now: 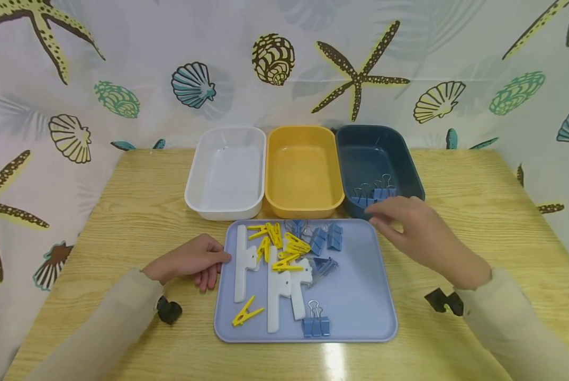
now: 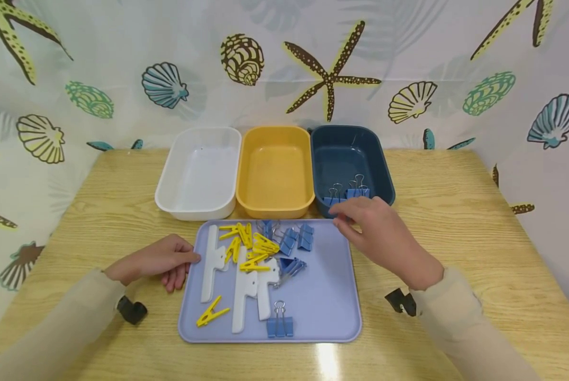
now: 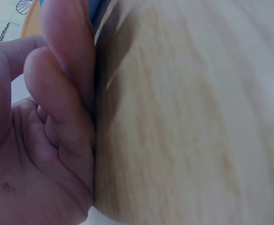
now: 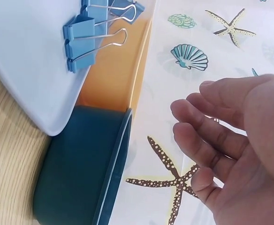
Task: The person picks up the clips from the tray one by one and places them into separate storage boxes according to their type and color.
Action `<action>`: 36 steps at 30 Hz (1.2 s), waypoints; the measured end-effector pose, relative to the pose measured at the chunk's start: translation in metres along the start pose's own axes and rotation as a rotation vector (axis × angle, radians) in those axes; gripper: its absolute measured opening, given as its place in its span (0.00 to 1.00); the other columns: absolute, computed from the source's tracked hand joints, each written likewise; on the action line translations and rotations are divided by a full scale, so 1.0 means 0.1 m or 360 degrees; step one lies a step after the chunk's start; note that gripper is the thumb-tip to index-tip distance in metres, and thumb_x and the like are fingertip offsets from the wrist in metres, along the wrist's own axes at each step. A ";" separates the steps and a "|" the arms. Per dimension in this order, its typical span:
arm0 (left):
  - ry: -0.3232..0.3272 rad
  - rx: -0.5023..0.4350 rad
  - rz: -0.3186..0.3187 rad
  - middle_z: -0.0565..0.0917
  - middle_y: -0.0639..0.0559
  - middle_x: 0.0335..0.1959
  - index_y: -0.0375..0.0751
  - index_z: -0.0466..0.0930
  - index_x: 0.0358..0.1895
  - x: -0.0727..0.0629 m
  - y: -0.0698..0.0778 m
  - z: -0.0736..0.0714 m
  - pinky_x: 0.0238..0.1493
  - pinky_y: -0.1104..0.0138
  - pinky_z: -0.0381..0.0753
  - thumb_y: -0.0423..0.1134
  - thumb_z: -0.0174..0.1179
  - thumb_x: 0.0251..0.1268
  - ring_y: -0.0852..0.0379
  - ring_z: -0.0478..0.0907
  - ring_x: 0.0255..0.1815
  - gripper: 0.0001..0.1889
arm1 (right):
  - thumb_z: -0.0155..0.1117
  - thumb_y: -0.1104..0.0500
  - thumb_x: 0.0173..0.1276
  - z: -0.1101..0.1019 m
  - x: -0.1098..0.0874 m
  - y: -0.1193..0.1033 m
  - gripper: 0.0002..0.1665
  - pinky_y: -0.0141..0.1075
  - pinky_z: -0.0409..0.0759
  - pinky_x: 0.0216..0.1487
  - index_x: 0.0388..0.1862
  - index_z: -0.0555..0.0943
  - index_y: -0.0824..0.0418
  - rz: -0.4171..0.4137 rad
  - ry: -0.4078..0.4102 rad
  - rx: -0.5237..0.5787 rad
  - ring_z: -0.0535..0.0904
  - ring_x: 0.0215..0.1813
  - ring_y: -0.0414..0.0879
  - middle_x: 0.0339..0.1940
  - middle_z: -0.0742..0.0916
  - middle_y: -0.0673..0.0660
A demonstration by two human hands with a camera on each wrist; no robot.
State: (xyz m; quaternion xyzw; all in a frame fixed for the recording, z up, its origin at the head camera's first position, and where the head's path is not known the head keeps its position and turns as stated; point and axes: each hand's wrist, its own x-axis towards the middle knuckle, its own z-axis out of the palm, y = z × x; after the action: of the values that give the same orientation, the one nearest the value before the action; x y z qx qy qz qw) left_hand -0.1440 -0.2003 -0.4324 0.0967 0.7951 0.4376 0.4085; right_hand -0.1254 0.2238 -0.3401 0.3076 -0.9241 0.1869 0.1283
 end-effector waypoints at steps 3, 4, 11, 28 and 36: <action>-0.0001 -0.0002 -0.0001 0.82 0.48 0.13 0.32 0.77 0.23 0.00 0.01 0.00 0.13 0.72 0.74 0.41 0.49 0.72 0.60 0.77 0.09 0.20 | 0.70 0.64 0.59 0.00 0.00 -0.05 0.11 0.39 0.77 0.38 0.42 0.85 0.59 -0.0025 0.0004 -0.0002 0.81 0.33 0.40 0.33 0.88 0.50; -0.0002 -0.0003 -0.0002 0.82 0.48 0.13 0.32 0.77 0.23 0.00 0.01 0.00 0.13 0.72 0.74 0.41 0.49 0.72 0.60 0.77 0.09 0.20 | 0.70 0.64 0.59 0.01 0.00 -0.06 0.11 0.38 0.77 0.37 0.42 0.85 0.59 -0.0033 0.0004 -0.0003 0.80 0.33 0.39 0.32 0.88 0.50; -0.0006 0.0003 -0.0002 0.82 0.48 0.13 0.32 0.77 0.23 0.00 0.00 -0.01 0.13 0.72 0.75 0.41 0.49 0.72 0.60 0.77 0.10 0.20 | 0.71 0.62 0.58 0.01 0.00 -0.14 0.12 0.36 0.71 0.35 0.42 0.85 0.58 -0.0059 -0.0014 -0.0017 0.79 0.33 0.41 0.31 0.87 0.49; -0.0003 0.0010 0.0001 0.82 0.48 0.13 0.32 0.77 0.23 0.00 0.01 0.00 0.14 0.72 0.74 0.42 0.49 0.72 0.60 0.77 0.10 0.20 | 0.72 0.61 0.56 0.10 -0.01 -0.35 0.12 0.34 0.72 0.34 0.40 0.86 0.56 -0.0233 -0.0064 -0.0041 0.78 0.33 0.38 0.33 0.88 0.47; -0.0006 0.0002 0.0000 0.82 0.48 0.13 0.32 0.77 0.23 0.00 0.00 0.00 0.14 0.72 0.74 0.42 0.49 0.72 0.60 0.77 0.10 0.20 | 0.71 0.60 0.59 0.16 -0.03 -0.50 0.09 0.32 0.77 0.37 0.40 0.86 0.55 -0.0249 -0.0214 0.0091 0.81 0.37 0.37 0.35 0.88 0.47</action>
State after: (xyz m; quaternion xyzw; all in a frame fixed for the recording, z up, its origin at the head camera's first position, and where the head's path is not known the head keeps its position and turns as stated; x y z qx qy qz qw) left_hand -0.1442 -0.2005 -0.4318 0.0979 0.7946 0.4368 0.4101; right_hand -0.0940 0.1817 -0.3428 0.3942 -0.8981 0.1816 0.0713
